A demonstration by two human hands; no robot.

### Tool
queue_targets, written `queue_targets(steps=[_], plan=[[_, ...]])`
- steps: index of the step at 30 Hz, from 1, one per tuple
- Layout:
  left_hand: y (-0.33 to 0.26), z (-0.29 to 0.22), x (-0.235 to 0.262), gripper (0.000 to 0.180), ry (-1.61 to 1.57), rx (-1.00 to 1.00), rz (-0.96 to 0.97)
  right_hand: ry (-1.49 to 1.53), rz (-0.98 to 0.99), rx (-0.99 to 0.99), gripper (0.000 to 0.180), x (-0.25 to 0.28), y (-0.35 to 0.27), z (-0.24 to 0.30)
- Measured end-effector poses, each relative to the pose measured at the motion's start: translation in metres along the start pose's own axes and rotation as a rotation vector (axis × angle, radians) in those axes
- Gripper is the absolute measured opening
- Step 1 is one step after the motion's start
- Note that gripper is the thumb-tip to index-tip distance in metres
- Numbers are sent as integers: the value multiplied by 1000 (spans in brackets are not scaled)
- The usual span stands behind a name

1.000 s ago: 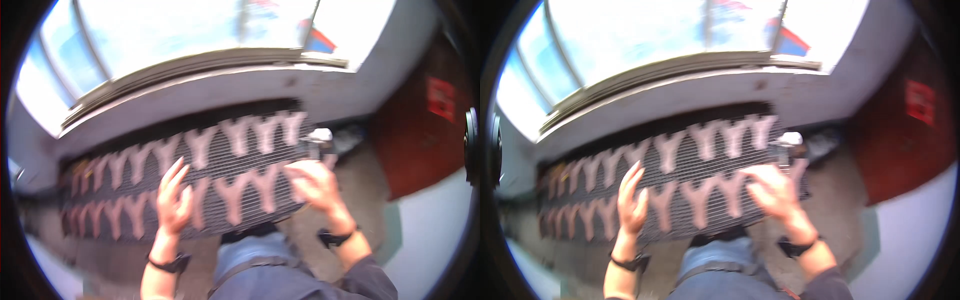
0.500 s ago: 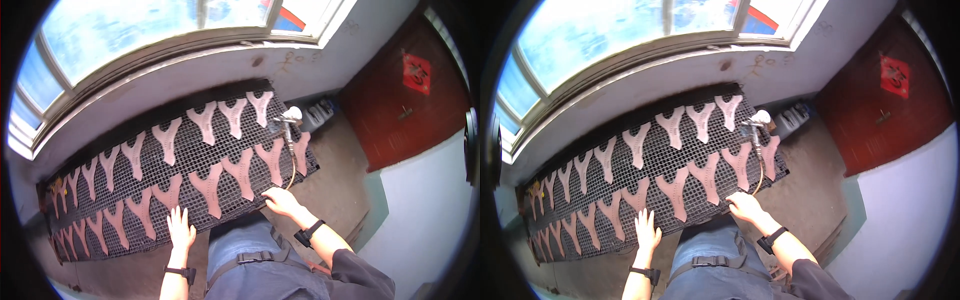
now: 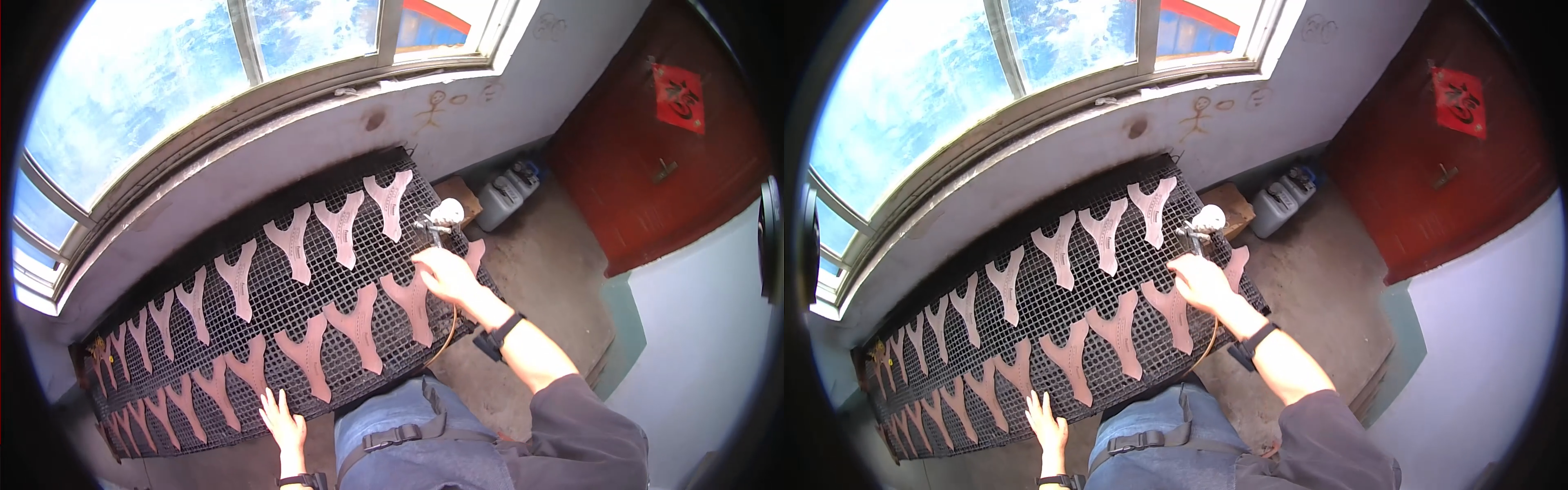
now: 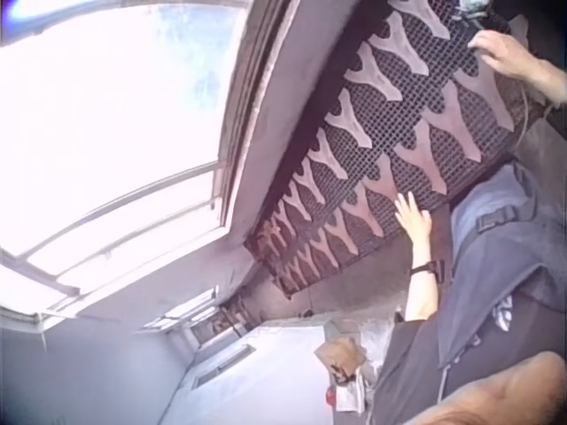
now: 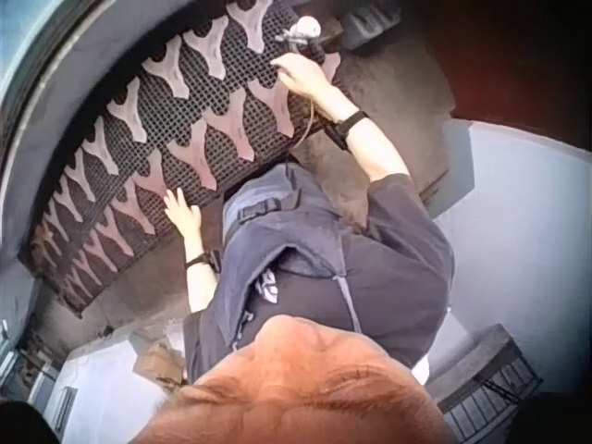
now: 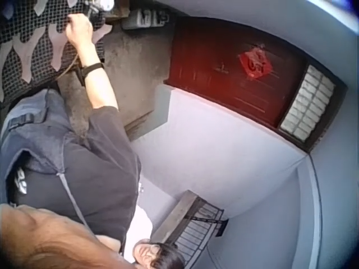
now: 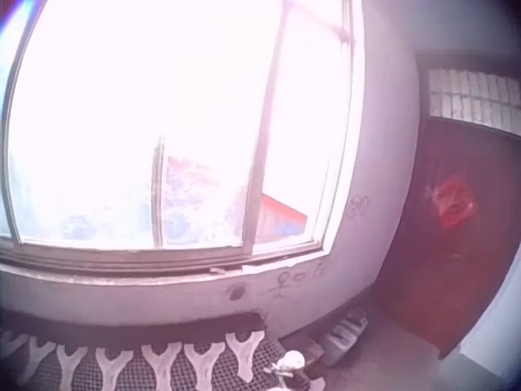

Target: Collect the leather shoe parts from the drying rack after they have been sprayed.

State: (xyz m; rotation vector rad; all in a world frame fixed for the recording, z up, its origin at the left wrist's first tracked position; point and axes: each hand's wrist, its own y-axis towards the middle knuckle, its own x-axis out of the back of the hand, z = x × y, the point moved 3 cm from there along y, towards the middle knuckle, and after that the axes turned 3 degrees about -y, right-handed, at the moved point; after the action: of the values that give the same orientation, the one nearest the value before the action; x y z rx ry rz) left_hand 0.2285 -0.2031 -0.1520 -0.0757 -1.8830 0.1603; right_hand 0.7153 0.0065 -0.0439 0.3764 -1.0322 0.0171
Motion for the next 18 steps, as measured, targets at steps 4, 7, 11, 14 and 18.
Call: queue_targets(steps=[4,7,11,14,18], plan=[[-2,-25,0,77,0,160,5,-205,52,271,24,-17,101,-42],[-10,-51,0,76,-27,234,-62,-288,196,349,20,-35,151,-65],[-29,-77,-2,77,-45,321,-94,-479,502,521,19,-69,188,-75],[-44,-87,-3,76,-65,399,-80,-629,630,678,16,-90,196,-75],[-56,-93,-7,74,-100,470,-72,-759,710,800,17,-105,197,-84]])
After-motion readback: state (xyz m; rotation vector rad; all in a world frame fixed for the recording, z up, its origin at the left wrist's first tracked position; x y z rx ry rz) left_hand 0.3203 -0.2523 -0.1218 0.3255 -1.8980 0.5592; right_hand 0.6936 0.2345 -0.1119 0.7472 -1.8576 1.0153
